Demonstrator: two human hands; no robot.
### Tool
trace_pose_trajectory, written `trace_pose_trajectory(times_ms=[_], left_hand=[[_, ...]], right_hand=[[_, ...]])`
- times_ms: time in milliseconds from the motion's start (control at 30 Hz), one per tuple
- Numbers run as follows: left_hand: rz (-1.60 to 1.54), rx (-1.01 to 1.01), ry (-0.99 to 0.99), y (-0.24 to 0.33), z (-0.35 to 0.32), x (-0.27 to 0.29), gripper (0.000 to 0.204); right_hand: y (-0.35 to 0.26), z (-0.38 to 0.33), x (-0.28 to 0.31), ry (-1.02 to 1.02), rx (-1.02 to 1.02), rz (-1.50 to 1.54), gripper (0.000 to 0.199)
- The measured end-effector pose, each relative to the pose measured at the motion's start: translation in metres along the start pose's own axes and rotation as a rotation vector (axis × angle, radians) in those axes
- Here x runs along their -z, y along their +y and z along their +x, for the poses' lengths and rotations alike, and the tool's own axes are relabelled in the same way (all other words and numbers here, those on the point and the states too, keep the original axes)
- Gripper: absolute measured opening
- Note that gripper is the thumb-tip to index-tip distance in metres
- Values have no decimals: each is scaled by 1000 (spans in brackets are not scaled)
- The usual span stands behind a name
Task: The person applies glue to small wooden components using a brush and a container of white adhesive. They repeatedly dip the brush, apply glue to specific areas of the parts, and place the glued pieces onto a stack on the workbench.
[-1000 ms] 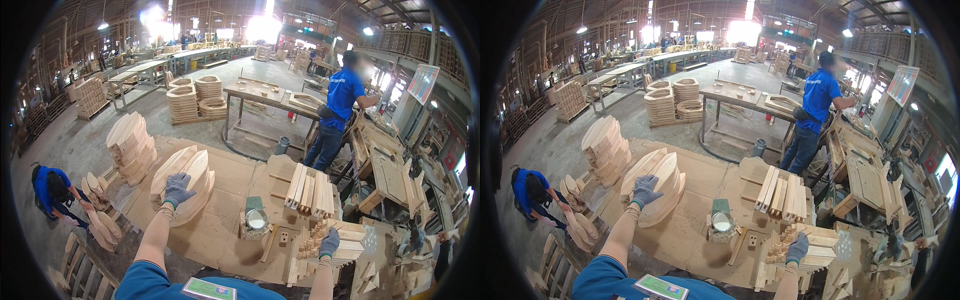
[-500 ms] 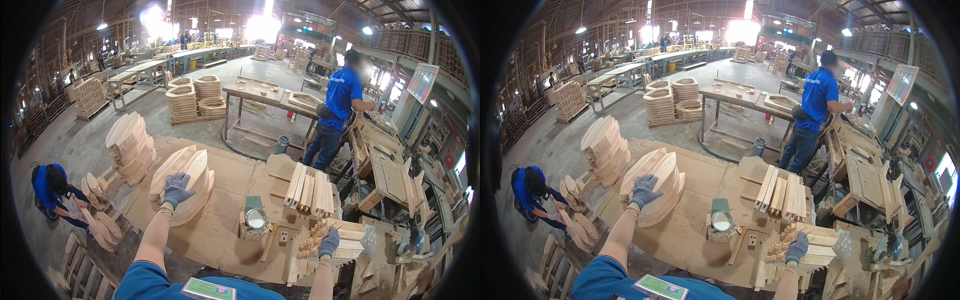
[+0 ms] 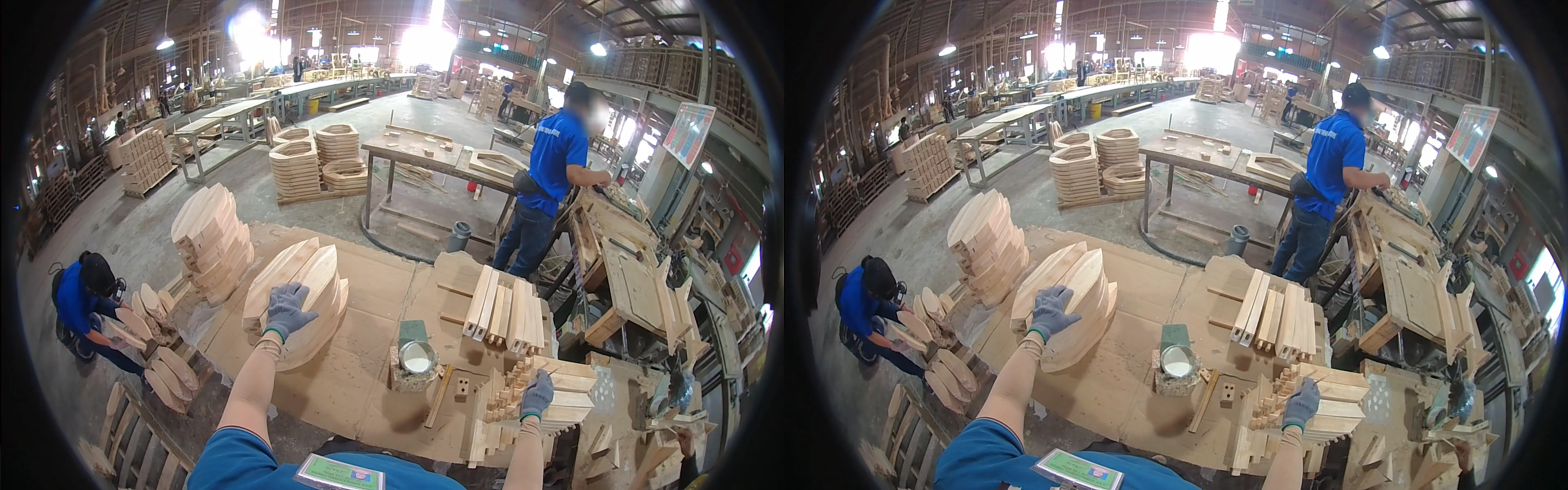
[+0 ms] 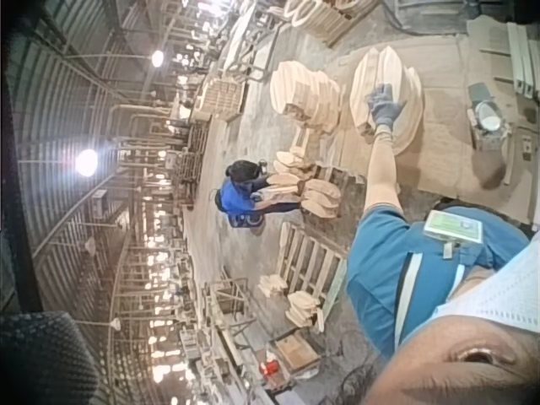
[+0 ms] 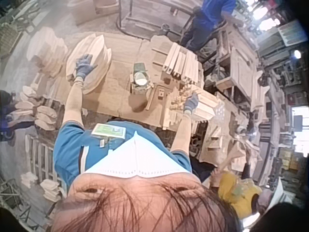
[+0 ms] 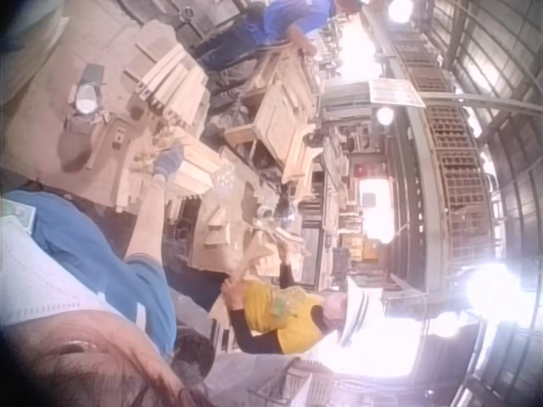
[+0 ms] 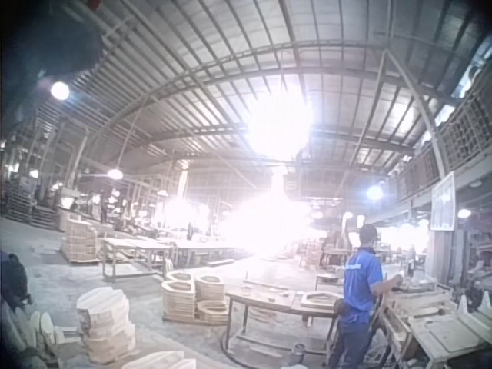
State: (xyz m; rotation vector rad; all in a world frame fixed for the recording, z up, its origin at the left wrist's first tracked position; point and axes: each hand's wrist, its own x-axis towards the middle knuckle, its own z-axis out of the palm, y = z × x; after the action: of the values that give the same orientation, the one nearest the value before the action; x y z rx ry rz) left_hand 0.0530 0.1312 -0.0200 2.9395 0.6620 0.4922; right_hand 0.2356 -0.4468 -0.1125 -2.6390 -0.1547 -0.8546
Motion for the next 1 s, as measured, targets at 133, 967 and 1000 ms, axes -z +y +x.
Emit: trace_pose_trajectory(times_ms=[133, 967, 1000], left_hand=[[-5, -6, 13, -2, 0, -3, 65], [14, 16, -41, -2, 0, 0, 65], [16, 20, -44, -2, 0, 0, 65]], right_hand=[[0, -2, -1, -15, -19, 4, 18], [4, -2, -6, 33, 27, -10, 16], [3, -2, -7, 36, 30, -8, 16]])
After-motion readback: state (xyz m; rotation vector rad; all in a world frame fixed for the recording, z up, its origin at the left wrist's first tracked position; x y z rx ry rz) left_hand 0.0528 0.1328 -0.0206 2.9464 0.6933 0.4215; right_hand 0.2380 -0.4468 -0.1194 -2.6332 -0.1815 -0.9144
